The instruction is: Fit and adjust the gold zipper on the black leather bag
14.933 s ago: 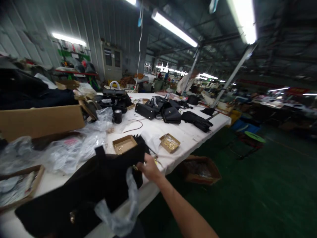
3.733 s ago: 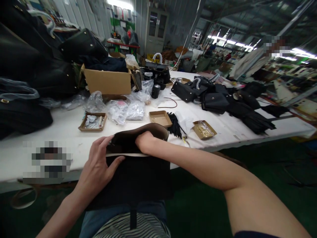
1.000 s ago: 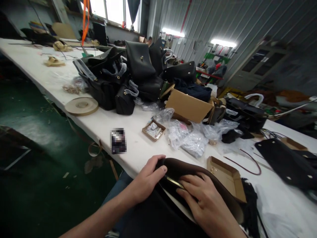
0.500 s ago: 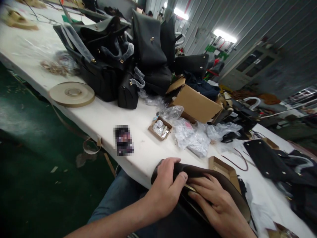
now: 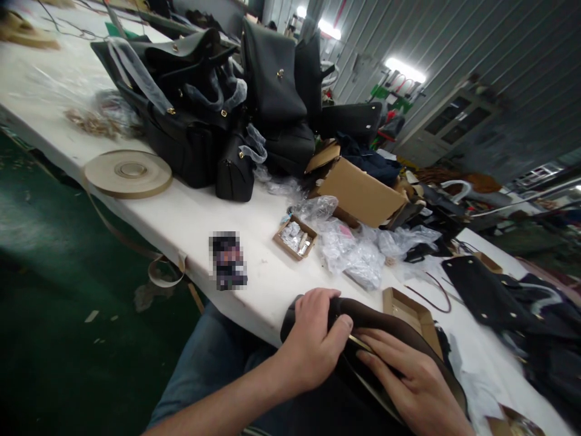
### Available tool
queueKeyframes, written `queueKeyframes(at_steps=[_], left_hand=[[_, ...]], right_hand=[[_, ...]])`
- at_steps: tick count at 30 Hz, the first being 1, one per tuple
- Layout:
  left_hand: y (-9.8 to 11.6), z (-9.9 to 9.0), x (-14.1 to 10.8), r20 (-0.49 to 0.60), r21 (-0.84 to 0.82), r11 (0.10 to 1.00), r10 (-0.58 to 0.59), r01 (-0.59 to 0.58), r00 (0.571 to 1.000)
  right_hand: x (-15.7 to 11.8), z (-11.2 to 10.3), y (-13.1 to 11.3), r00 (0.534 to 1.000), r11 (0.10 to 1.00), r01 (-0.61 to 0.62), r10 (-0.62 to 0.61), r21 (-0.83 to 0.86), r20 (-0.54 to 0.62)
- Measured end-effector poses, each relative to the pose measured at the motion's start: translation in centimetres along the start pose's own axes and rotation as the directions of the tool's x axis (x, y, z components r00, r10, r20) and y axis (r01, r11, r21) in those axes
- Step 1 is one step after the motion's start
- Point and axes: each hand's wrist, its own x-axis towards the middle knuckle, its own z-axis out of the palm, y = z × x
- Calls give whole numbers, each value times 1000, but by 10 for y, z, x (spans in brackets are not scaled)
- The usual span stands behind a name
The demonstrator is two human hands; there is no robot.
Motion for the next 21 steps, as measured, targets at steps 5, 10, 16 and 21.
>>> queueKeyframes(at_steps=[5,10,16,21], left_hand=[[0,-3,-4,16,4,1000,10,-10,1000],[2,-1,0,5,17,999,43,-43,999],[2,2,3,12,1,995,97,-97,995],[2,0,1,6,-13,993,114,-113,994]], right_hand=[[2,5,0,999,999,52,-52,8,-10],[3,6,0,997,999,42,-42,-2,-62],[-7,3,14,994,999,-7,2,-39,-110],[-17,-3,16,988,996,-91,88,-25,-127]])
